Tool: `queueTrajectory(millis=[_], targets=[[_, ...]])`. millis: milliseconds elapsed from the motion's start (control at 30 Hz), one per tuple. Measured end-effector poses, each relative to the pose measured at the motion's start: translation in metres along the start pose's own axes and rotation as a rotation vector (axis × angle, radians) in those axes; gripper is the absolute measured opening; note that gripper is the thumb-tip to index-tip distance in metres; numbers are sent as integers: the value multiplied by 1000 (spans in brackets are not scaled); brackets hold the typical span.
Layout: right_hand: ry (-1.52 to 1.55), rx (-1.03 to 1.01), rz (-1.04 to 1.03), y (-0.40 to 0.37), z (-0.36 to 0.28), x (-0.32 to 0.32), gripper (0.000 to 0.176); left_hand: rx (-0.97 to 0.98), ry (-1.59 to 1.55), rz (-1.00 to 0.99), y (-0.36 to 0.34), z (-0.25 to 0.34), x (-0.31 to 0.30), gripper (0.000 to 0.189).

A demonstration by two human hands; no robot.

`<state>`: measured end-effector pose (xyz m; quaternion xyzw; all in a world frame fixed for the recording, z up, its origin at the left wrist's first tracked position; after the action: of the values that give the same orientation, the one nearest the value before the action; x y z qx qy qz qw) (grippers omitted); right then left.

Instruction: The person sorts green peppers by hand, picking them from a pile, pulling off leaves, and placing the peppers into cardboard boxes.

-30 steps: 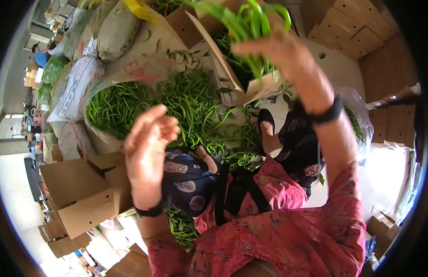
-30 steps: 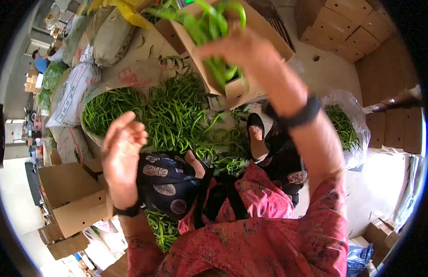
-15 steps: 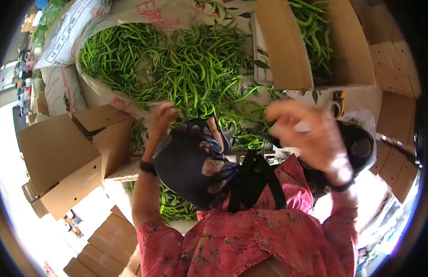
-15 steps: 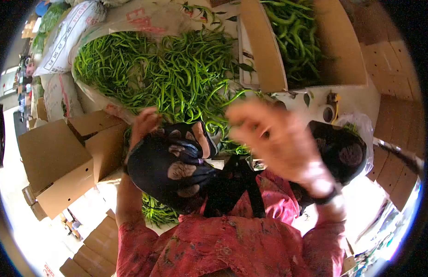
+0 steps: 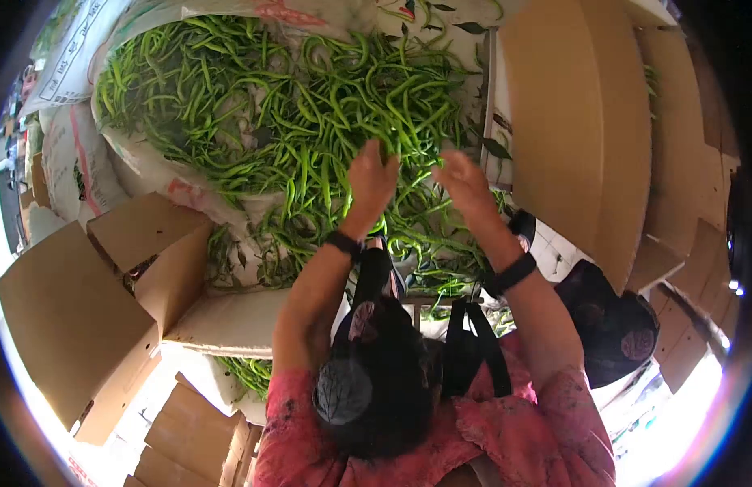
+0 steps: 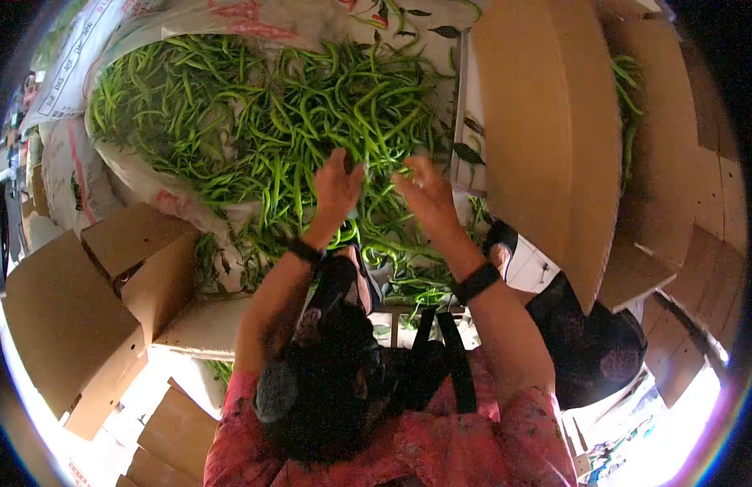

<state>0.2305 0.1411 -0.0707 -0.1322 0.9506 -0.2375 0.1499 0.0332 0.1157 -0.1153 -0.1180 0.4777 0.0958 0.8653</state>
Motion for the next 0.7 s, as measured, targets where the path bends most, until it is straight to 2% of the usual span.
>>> queueTrajectory(millis=[67,100,167,200,267,300,333,367,400,433,467,533,567,600,667,700], targets=[[-240,-136,127,50,-9,-1,60,-19,-286,-169,-10,16,-21,27],[-240,-133,125,74,-6,0,60,-22,-286,-171,-13,20,-35,27],[-543,-224,297,110,3,-2,72,-186,-694,59,-15,14,-64,23],[-547,-220,290,124,9,-3,72,-195,-695,58,-7,2,-72,23],[-515,-141,225,143,23,-4,84,-383,-377,53,9,-28,-80,34],[-577,-125,239,150,31,-1,83,-394,-379,49,12,-41,-59,34],[-583,-122,233,149,27,1,83,-273,-422,114,14,-56,-27,45],[-647,-39,127,144,14,5,79,-150,-464,180,17,-52,-18,56],[-709,44,23,139,1,9,75,-154,-467,181,17,-51,-10,56],[-695,-9,-50,128,-16,14,67,-148,-377,161,24,-34,-16,65],[-702,-8,-53,131,-7,13,67,-142,-286,138,28,-24,-18,74],[-459,-331,-46,129,-4,17,55,-83,-248,136,35,-27,-13,81],[-303,-31,-102,130,-5,14,53,-55,-215,143,38,-25,-14,84],[-303,-32,-102,129,-12,14,53,-26,-182,153,41,-24,-16,86],[167,78,-140,125,-21,20,55,-44,-241,111,39,-17,-15,90],[26,52,-89,122,-21,26,54,-41,-220,109,39,-13,-14,92]])
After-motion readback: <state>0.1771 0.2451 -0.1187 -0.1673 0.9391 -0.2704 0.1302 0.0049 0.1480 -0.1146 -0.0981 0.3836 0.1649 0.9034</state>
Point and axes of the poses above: each hand's wrist, its own y-axis towards the middle knuckle, its own x-axis out of the palm, z = x × y, the point moved 2 cm from there along y, towards the middle knuckle, and after that the axes turned 7 degrees about y, right-handed, at the moved point
